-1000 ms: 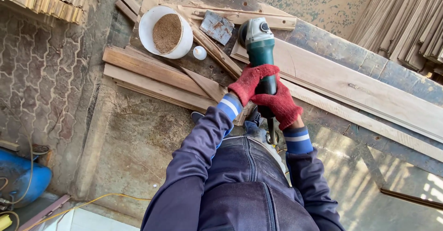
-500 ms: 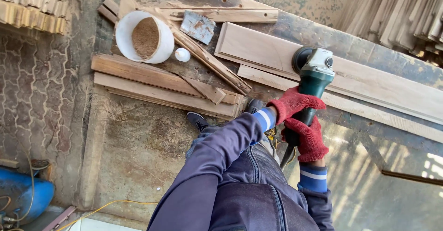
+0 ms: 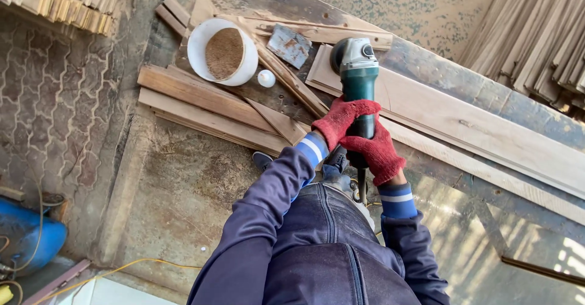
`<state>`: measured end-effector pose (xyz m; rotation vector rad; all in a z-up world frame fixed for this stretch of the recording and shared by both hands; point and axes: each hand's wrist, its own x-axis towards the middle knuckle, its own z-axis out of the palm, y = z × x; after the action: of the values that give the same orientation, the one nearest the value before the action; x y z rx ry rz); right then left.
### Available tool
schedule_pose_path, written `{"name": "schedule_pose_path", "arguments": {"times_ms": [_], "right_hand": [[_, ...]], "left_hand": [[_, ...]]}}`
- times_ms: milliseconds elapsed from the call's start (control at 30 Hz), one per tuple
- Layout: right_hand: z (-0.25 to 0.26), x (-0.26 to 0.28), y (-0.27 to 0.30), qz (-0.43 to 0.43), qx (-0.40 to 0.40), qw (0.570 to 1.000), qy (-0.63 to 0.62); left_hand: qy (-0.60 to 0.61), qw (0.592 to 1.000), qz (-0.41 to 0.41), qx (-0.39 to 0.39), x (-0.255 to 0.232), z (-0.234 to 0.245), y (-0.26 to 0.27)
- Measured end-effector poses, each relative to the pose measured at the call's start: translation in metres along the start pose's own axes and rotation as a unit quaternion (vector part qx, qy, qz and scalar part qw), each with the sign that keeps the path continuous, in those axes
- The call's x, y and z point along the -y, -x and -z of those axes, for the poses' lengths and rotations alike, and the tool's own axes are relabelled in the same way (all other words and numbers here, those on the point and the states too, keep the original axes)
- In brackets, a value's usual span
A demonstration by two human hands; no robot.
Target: Sanding wooden planks on a workbench using a power angle grinder with a sanding disc.
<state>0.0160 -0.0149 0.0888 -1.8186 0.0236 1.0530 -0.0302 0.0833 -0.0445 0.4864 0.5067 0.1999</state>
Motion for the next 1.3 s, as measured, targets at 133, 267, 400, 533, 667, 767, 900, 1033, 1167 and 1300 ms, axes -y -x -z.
{"name": "schedule_pose_path", "arguments": {"times_ms": [133, 267, 400, 533, 667, 767, 900, 1033, 1167, 1300], "right_hand": [[-0.006, -0.004, -0.016, -0.001, 0.042, 0.999, 0.033], [-0.008, 0.014, -0.009, 0.0, 0.054, 0.998, 0.042], [-0.002, 0.019, -0.002, -0.007, 0.039, 0.998, 0.042], [0.022, -0.004, -0.009, -0.025, 0.019, 0.999, 0.023], [0.015, 0.01, -0.004, -0.012, 0.032, 0.999, 0.04], [0.002, 0.012, -0.012, 0.005, 0.052, 0.997, 0.061], [0.005, 0.015, -0.005, 0.018, 0.037, 0.988, 0.152], [0.052, -0.017, 0.023, -0.019, -0.039, 0.998, 0.045], [0.106, -0.052, 0.04, -0.024, -0.114, 0.991, -0.072], [0.127, -0.069, 0.055, -0.029, -0.175, 0.978, -0.113]], "left_hand": [[-0.051, 0.989, 0.077, -0.118, -0.06, -0.04, 0.017], [-0.002, 0.976, 0.071, -0.205, -0.027, -0.014, -0.011], [0.018, 0.977, 0.076, -0.201, -0.021, -0.028, -0.011], [0.036, 0.977, 0.088, -0.192, -0.003, -0.043, -0.015], [-0.029, 0.975, 0.08, -0.205, -0.001, -0.022, -0.027], [-0.057, 0.972, 0.104, -0.203, -0.007, 0.005, -0.031], [-0.072, 0.961, 0.131, -0.231, -0.001, 0.002, -0.022], [-0.083, 0.973, 0.153, -0.153, 0.044, -0.052, -0.019], [-0.093, 0.972, 0.193, -0.1, 0.092, -0.122, -0.015], [-0.176, 0.964, 0.19, -0.062, 0.106, -0.154, -0.005]]}}
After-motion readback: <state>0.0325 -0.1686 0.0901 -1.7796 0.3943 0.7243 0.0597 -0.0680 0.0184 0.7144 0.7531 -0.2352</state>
